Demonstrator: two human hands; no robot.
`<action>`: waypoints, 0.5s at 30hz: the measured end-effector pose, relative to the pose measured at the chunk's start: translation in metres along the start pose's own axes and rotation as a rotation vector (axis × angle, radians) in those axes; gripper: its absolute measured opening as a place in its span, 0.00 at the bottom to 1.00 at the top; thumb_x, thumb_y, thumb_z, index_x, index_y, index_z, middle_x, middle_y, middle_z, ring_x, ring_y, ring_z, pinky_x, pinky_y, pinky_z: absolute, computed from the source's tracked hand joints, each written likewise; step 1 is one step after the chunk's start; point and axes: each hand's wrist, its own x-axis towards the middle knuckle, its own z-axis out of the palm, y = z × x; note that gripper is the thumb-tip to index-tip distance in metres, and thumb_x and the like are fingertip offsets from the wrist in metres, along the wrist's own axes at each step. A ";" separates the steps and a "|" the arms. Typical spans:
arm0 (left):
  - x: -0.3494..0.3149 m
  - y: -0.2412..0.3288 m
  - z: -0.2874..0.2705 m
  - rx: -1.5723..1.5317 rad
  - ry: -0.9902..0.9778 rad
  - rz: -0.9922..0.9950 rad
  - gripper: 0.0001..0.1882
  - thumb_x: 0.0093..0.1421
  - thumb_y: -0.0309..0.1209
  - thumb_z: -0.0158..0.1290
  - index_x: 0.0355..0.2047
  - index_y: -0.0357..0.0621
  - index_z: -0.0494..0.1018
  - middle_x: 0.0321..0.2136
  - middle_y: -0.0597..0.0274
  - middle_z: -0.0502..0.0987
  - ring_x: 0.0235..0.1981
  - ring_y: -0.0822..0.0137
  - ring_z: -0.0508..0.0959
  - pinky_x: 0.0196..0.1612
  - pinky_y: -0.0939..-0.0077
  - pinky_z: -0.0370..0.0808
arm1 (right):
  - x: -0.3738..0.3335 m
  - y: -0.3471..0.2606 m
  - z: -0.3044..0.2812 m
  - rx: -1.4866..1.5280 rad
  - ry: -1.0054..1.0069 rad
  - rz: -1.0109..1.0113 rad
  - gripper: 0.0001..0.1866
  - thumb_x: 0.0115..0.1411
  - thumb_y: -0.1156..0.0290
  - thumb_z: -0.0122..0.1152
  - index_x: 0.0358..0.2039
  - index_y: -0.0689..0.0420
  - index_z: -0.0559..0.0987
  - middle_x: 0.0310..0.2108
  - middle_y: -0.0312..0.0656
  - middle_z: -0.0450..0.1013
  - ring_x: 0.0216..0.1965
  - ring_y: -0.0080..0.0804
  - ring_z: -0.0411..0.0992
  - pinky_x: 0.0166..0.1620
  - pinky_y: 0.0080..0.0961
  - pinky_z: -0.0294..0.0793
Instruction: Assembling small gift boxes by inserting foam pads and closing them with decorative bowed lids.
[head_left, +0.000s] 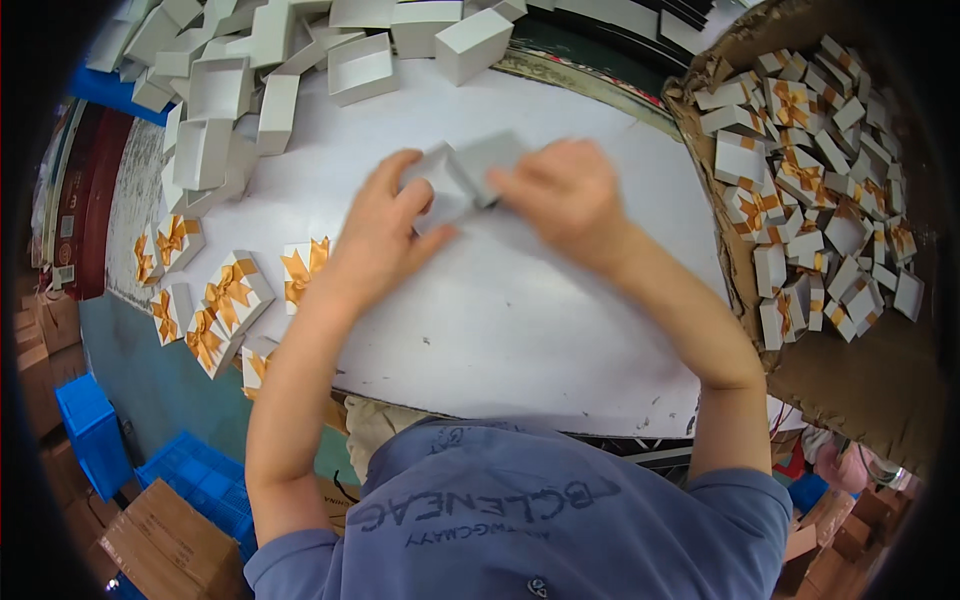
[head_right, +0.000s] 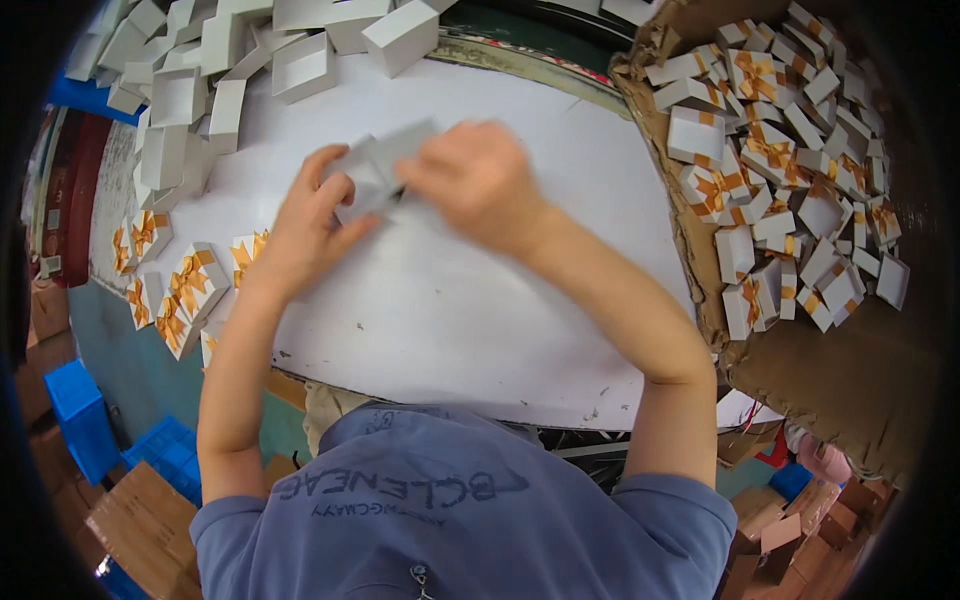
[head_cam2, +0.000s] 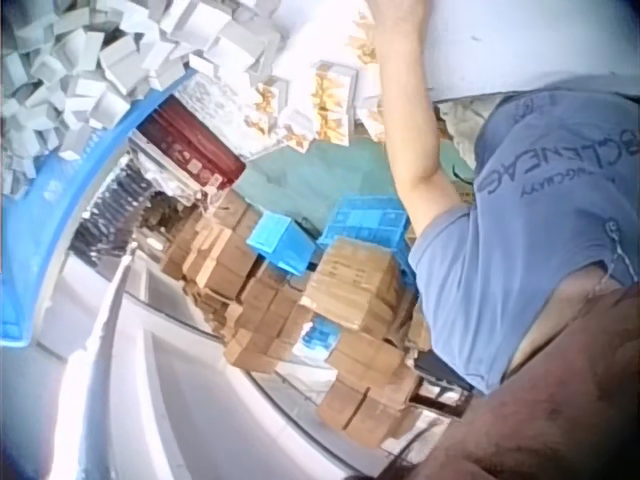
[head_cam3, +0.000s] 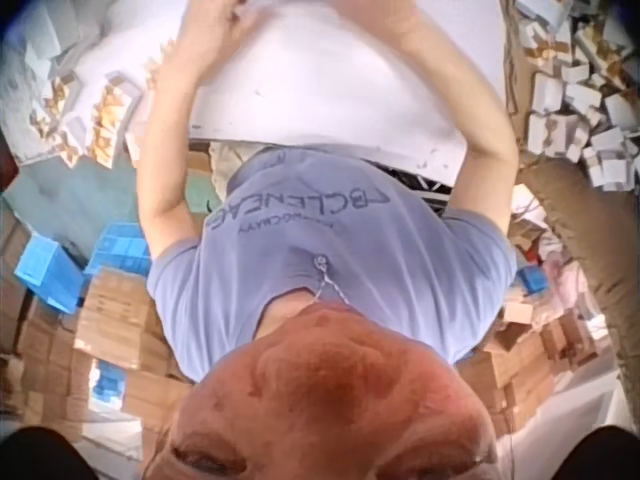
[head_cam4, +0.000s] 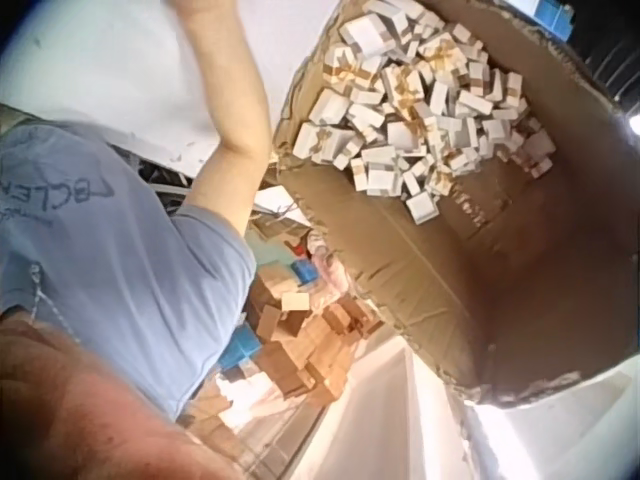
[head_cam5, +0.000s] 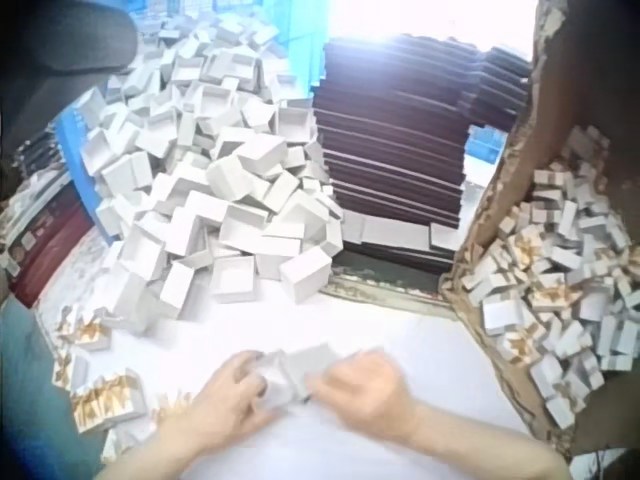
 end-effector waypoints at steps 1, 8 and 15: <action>0.002 0.013 0.008 -0.010 -0.006 0.022 0.26 0.43 0.31 0.63 0.43 0.40 0.67 0.50 0.41 0.62 0.51 0.45 0.65 0.49 0.61 0.67 | -0.006 -0.011 -0.002 -0.017 -0.095 -0.067 0.12 0.42 0.72 0.60 0.31 0.51 0.79 0.25 0.33 0.67 0.27 0.29 0.67 0.28 0.26 0.66; -0.016 0.035 0.027 -0.063 -0.042 0.324 0.39 0.39 0.33 0.64 0.54 0.45 0.63 0.54 0.57 0.64 0.48 0.48 0.67 0.47 0.62 0.70 | -0.034 -0.023 -0.025 0.246 -0.281 0.023 0.10 0.44 0.70 0.60 0.30 0.52 0.77 0.31 0.35 0.71 0.36 0.32 0.70 0.37 0.29 0.68; -0.033 0.039 -0.007 0.354 -0.216 0.198 0.29 0.44 0.35 0.61 0.50 0.55 0.69 0.54 0.66 0.66 0.48 0.44 0.64 0.49 0.59 0.67 | -0.102 0.185 -0.118 -1.018 -0.033 0.954 0.27 0.45 0.50 0.62 0.42 0.56 0.76 0.45 0.52 0.68 0.48 0.50 0.65 0.49 0.43 0.64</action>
